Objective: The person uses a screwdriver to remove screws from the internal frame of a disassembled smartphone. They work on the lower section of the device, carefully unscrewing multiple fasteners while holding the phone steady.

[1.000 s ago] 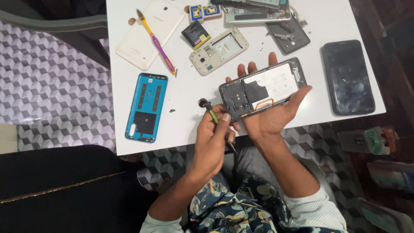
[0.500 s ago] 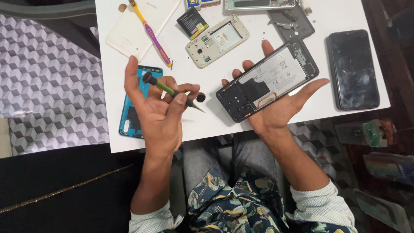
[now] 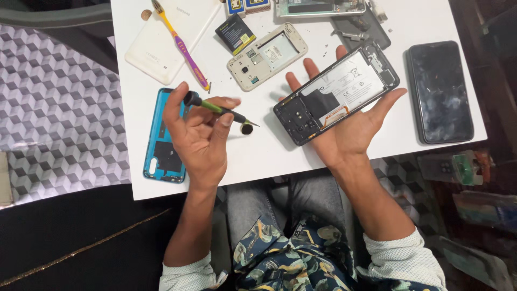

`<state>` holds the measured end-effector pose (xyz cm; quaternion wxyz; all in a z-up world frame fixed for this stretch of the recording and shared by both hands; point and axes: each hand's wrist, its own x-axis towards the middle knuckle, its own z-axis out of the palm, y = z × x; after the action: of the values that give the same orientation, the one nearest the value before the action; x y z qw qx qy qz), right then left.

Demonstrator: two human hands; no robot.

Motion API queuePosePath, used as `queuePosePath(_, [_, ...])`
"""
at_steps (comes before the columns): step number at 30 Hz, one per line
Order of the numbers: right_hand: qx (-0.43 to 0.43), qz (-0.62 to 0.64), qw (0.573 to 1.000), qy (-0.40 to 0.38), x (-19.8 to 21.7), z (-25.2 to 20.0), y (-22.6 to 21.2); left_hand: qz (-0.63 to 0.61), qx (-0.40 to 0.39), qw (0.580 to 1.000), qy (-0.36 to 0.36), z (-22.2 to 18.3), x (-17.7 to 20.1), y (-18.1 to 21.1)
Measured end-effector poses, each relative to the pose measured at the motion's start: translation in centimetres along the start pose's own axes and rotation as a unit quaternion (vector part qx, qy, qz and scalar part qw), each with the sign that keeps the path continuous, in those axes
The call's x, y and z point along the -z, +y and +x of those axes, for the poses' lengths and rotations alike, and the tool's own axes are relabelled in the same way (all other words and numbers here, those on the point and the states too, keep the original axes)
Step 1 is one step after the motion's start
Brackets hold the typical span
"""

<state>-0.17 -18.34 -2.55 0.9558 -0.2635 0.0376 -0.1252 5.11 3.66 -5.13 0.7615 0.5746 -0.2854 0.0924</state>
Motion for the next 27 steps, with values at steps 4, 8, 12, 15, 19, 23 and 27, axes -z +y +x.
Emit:
queuePosePath(4, [0.003, -0.015, 1.0, 0.024, -0.4, -0.1, 0.3, -0.022, 0.005, 1.0, -0.011, 0.1, 0.2, 0.1])
queuePosePath(8, [0.029, -0.042, 0.997, 0.055, -0.6, -0.1, 1.0, -0.033, -0.001, 0.999, -0.04, 0.5, 0.3, 0.5])
queuePosePath(12, [0.053, -0.035, 0.997, 0.046, -0.8, 0.1, 1.4, -0.006, -0.022, 0.999, -0.039, 1.1, 0.3, 0.8])
queuePosePath(15, [0.057, -0.023, 0.997, 0.043, -1.0, 0.0, 1.4, 0.019, -0.038, 0.999, -0.028, 1.3, 0.3, 0.8])
queuePosePath(19, [0.059, -0.039, 0.996, 0.059, -1.2, -0.1, 1.5, 0.086, -0.094, 0.991, -0.032, 1.0, -0.1, 0.2])
queuePosePath(23, [0.046, -0.013, 0.997, 0.058, -1.5, -0.2, 1.4, 0.099, -0.136, 0.984, -0.05, 1.1, -0.2, -0.2])
queuePosePath(27, [0.048, -0.021, 0.997, 0.065, -1.7, -0.1, 1.4, 0.095, -0.135, 0.985, -0.049, 1.1, -0.3, -0.4])
